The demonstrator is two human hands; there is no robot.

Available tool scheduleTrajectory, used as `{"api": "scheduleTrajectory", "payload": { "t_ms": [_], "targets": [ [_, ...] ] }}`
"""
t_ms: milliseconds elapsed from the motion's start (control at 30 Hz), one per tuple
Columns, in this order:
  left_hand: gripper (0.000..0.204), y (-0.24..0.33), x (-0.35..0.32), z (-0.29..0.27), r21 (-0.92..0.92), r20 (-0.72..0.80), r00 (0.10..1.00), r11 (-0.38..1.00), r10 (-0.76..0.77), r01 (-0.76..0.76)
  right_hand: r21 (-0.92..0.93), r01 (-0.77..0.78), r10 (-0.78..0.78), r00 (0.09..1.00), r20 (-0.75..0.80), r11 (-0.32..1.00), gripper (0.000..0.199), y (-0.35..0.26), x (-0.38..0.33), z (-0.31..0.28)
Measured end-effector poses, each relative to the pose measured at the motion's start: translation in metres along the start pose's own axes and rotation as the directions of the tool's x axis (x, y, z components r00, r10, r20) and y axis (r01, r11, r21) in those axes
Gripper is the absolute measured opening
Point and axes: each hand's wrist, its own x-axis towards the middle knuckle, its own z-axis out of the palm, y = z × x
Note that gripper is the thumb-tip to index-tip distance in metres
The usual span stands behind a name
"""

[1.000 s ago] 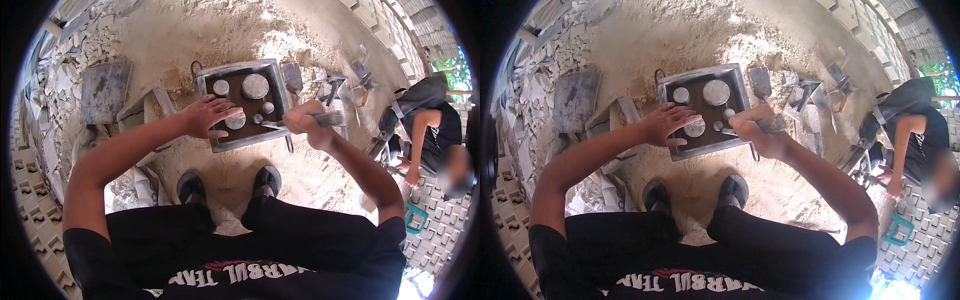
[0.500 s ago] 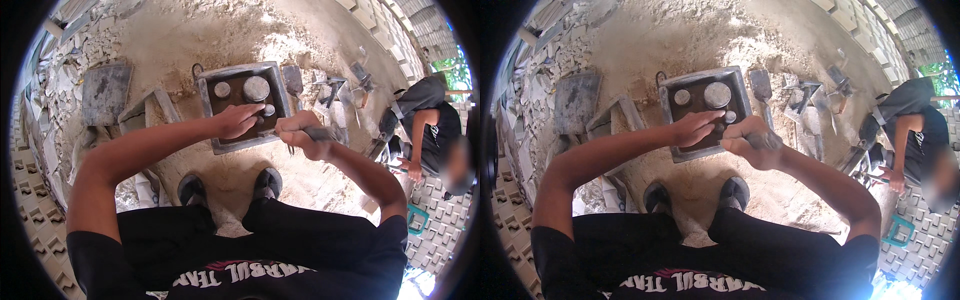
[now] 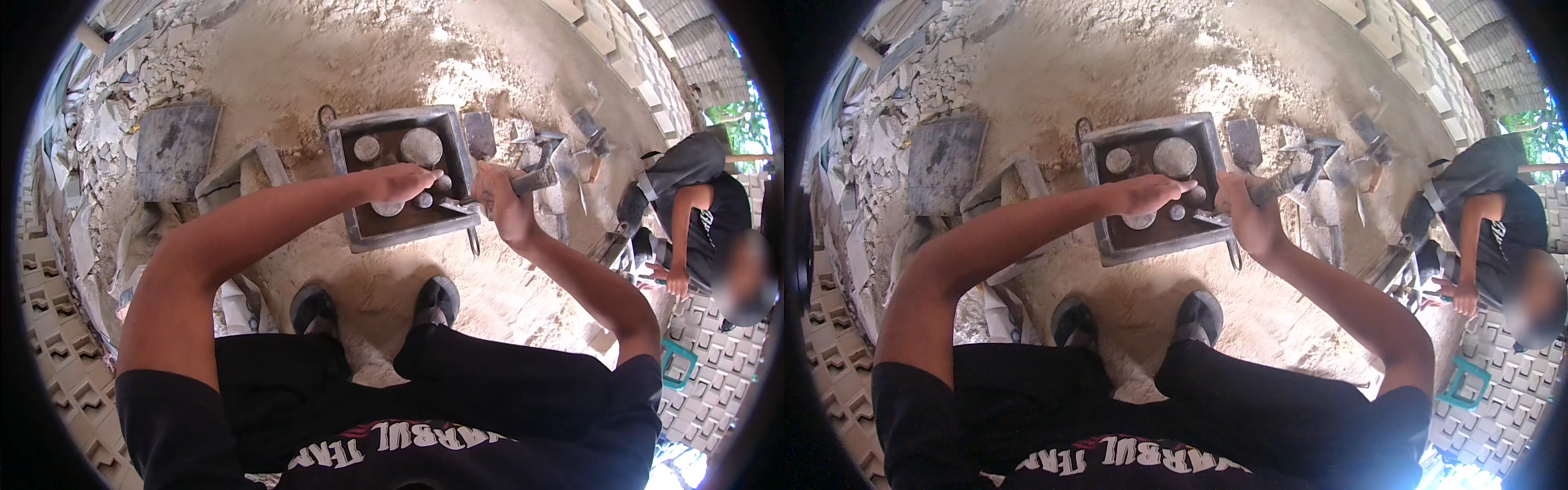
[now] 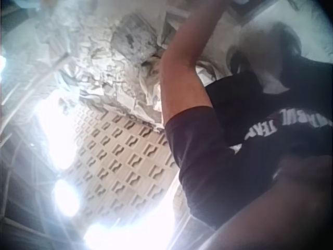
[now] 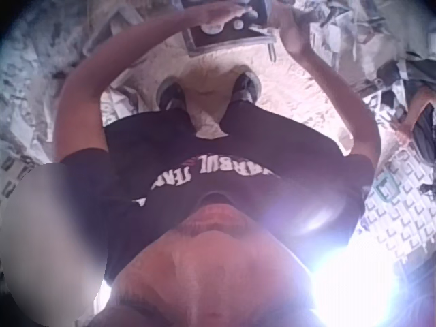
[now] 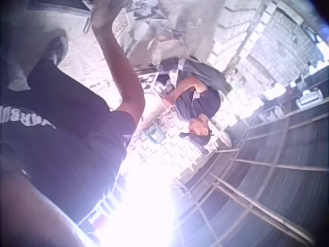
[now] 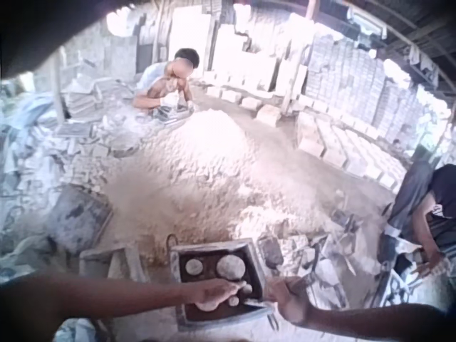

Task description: The person fills a metal mold with powder, uses a trowel to scrape and level the surface, and then uses a cylindrical tool to tamp down the material inside the circular sections of the mold.

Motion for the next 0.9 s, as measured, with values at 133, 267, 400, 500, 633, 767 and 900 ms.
{"api": "scheduleTrajectory", "payload": {
  "t_ms": [133, 267, 400, 500, 633, 767, 900],
  "targets": [
    [0.051, -0.004, -0.005, -0.007, -0.028, -0.028, 0.999, 0.999, -0.041, 0.04, -0.06, 0.068, -0.071, 0.997, -0.039, 0.996, 0.051, -0.021, -0.001, 0.015],
    [0.05, -0.002, 0.007, -0.008, -0.051, 0.024, 0.999, 0.998, 0.035, -0.034, -0.168, 0.055, -0.054, 0.998, 0.008, 0.984, 0.053, 0.025, 0.015, 0.0],
    [0.051, -0.007, -0.003, -0.009, -0.025, -0.009, 0.998, 0.998, 0.059, -0.059, 0.052, 0.159, -0.164, 0.979, 0.122, 0.986, 0.048, -0.01, 0.018, 0.001],
    [0.052, -0.006, -0.002, -0.006, -0.031, -0.014, 0.999, 0.998, 0.05, -0.05, -0.023, 0.261, -0.241, 0.92, 0.31, 0.965, 0.045, 0.011, 0.013, -0.011],
    [0.051, -0.001, -0.011, -0.006, 0.029, -0.028, 0.995, 0.995, 0.091, -0.09, 0.159, 0.032, -0.074, 0.961, 0.266, 0.987, 0.042, -0.01, 0.02, -0.016],
    [0.051, 0.001, -0.008, -0.008, 0.077, 0.036, 0.999, 0.996, 0.032, -0.034, 0.003, 0.183, -0.171, 0.914, 0.367, 0.983, 0.044, 0.021, 0.001, -0.02],
    [0.052, -0.024, 0.002, -0.006, 0.054, 0.003, 0.993, 0.991, 0.12, -0.12, 0.228, -0.039, 0.003, 0.988, 0.154, 0.973, 0.043, 0.004, 0.008, -0.015]
  ]
}}
